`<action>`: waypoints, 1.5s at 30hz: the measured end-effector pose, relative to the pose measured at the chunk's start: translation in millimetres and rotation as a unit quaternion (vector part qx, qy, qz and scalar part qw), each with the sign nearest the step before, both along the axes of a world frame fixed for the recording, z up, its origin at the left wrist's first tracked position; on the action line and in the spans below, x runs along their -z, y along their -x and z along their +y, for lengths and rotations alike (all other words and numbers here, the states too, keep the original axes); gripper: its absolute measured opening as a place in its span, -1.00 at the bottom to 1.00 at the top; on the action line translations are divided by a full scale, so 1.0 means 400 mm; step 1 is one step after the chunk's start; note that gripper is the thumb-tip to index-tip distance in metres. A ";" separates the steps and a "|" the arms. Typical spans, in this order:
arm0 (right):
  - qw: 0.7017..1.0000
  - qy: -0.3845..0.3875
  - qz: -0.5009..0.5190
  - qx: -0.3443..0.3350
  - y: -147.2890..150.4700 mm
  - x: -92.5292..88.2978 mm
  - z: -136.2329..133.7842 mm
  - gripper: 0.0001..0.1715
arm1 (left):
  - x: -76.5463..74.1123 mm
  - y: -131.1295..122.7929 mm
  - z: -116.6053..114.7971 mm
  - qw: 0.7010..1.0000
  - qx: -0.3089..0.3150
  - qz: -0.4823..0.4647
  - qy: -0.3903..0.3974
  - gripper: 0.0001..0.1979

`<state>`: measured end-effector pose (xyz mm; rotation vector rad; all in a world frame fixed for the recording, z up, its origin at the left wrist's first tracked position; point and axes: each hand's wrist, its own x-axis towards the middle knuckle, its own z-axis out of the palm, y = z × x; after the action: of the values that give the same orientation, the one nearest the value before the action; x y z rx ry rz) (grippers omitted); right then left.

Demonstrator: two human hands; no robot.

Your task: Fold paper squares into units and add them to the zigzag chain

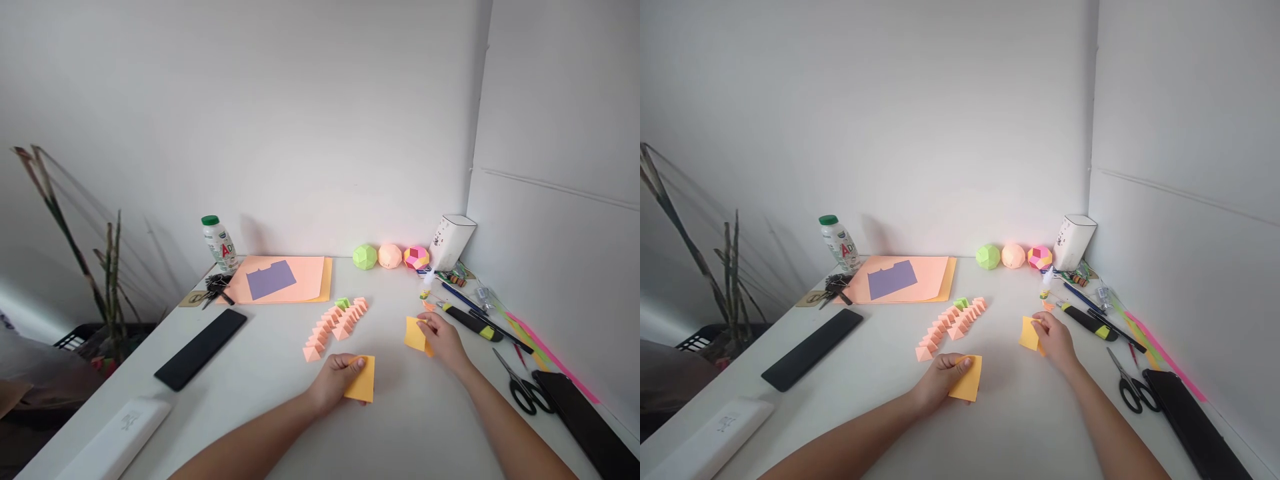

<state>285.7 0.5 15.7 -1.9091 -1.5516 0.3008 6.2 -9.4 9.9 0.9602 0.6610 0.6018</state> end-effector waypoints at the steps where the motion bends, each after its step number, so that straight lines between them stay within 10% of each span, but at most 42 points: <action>1: 0.999 0.015 -0.037 0.008 -0.006 -0.001 0.001 -0.70 | 0.002 0.000 0.000 1.000 0.003 0.016 -0.013 -0.55; 5: 0.977 -0.055 -0.199 0.047 0.034 -0.001 -0.014 -0.73 | 0.008 -0.001 0.001 0.997 -0.011 0.074 -0.022 -0.51; 9: 0.946 -0.237 -0.185 -0.124 0.168 0.019 -0.069 -0.69 | 0.004 -0.004 0.004 0.999 -0.014 0.050 -0.002 -0.52; 16: 0.887 -0.252 -0.143 -0.359 0.286 0.039 -0.130 -0.55 | -0.002 -0.002 0.009 0.999 0.028 0.015 -0.031 -0.55; 28: 0.921 -0.053 0.222 -0.316 0.274 0.017 -0.107 -0.78 | 0.001 -0.001 0.004 0.997 0.046 0.040 -0.049 -0.51; 45: 0.911 0.002 0.293 -0.290 0.264 0.020 -0.098 -0.72 | -0.001 -0.004 -0.002 0.995 0.022 0.065 -0.070 -0.58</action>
<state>180.2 -38.6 7.7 -1.1426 -1.6308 1.0298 7.8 -10.3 10.5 1.1490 0.7184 0.5555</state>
